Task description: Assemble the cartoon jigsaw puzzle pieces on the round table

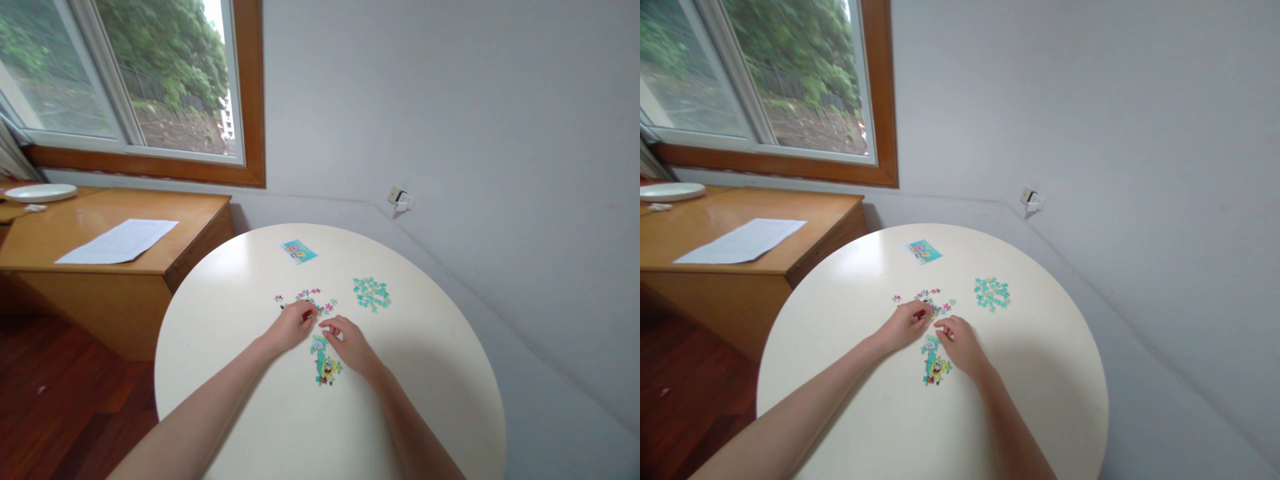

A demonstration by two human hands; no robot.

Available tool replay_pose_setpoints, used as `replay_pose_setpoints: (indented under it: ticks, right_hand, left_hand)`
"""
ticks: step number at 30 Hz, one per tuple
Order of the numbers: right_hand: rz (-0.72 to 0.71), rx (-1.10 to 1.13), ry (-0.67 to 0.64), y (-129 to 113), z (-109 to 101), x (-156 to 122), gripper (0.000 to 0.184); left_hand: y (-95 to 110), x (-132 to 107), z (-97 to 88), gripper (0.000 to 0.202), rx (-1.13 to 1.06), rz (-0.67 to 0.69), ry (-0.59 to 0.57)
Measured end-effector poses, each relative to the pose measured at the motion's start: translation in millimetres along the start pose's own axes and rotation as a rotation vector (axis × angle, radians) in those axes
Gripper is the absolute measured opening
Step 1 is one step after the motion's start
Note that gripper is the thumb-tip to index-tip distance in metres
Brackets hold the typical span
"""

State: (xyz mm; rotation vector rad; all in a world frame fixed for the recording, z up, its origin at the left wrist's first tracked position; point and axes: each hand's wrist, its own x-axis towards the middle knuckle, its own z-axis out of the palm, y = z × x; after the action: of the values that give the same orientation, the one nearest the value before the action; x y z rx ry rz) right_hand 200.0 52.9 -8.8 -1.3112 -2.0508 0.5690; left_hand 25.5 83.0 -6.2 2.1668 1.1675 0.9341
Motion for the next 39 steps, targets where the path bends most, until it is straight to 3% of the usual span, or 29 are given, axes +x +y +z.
replay_pose_setpoints:
  ticks: [6, 16, 24, 39]
  right_hand:
    - [0.002, -0.005, -0.002, 0.5, 0.3, -0.1, 0.018]
    - [-0.016, 0.007, -0.003, 2.4, 0.4, -0.6, 0.017]
    - [-0.003, 0.013, -0.008, 0.5, -0.7, -0.6, 0.017]
    - [0.002, -0.001, -0.005, 0.0, -0.8, -0.4, 0.017]
  left_hand:
    - [3.0, 0.6, -1.4, 0.011, 0.004, -0.024, 0.012]
    - [-1.1, 0.8, 0.4, 0.026, -0.01, 0.036, 0.038]
    - [0.7, 0.3, -0.3, 0.023, -0.037, -0.01, 0.057]
    - [4.8, -1.5, -0.6, 0.02, -0.051, -0.019, -0.005]
